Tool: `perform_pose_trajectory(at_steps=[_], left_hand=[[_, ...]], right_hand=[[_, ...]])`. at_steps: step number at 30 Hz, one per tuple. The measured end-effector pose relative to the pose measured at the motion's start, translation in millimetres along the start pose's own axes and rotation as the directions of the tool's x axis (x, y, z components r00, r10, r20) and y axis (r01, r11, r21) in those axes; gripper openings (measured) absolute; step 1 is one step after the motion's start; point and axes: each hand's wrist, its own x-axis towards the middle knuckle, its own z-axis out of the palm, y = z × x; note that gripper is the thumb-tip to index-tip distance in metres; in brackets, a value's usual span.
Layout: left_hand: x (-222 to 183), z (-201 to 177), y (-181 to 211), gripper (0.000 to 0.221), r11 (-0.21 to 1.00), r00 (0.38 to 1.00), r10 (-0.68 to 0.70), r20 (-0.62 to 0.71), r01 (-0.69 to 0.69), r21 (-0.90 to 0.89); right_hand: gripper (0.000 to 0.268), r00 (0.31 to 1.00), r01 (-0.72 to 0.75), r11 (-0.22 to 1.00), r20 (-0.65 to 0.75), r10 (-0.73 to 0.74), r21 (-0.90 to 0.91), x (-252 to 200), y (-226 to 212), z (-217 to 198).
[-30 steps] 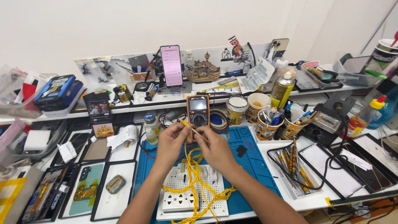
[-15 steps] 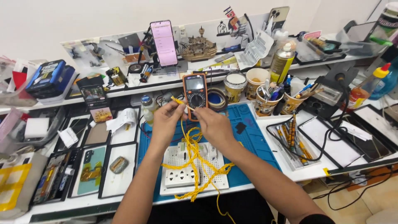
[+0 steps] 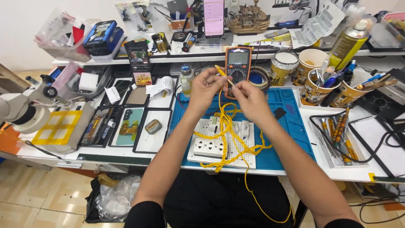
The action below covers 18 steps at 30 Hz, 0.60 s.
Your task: Testing electrical connections of braided yellow wires using a digital multimeter on a workbench.
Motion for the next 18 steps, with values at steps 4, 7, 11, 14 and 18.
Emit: perform_pose_trajectory(at_steps=[4,7,11,14,18], left_hand=[[-2.9,2.7,-0.4,0.043,0.997,1.000,0.008,0.023,-0.007,-0.076],[-8.4,12.8,24.9,0.040,0.997,0.998,0.039,0.049,-0.036,-0.066],[-13.6,15.5,40.9,0.046,0.998,0.990,0.025,0.137,-0.017,-0.059],[-12.7,14.0,39.7,0.047,0.999,0.990,0.041,0.136,-0.036,-0.041],[-9.6,11.9,25.0,0.053,0.996,0.988,0.088,0.125,-0.083,-0.039]], right_hand=[[0.020,0.931,0.245,0.830,-0.117,-0.345,-0.501,-21.1,-46.3,0.0],[0.015,0.850,0.313,0.717,-0.154,-0.504,-0.623,-19.2,-40.3,-3.8],[0.018,0.893,0.327,0.858,-0.168,-0.418,-0.397,-22.2,-43.3,-7.7],[0.018,0.958,0.237,0.963,-0.134,-0.254,-0.130,-15.9,-40.1,-8.9],[0.021,0.992,-0.127,0.914,0.073,0.107,0.385,-17.3,-55.1,-14.9]])
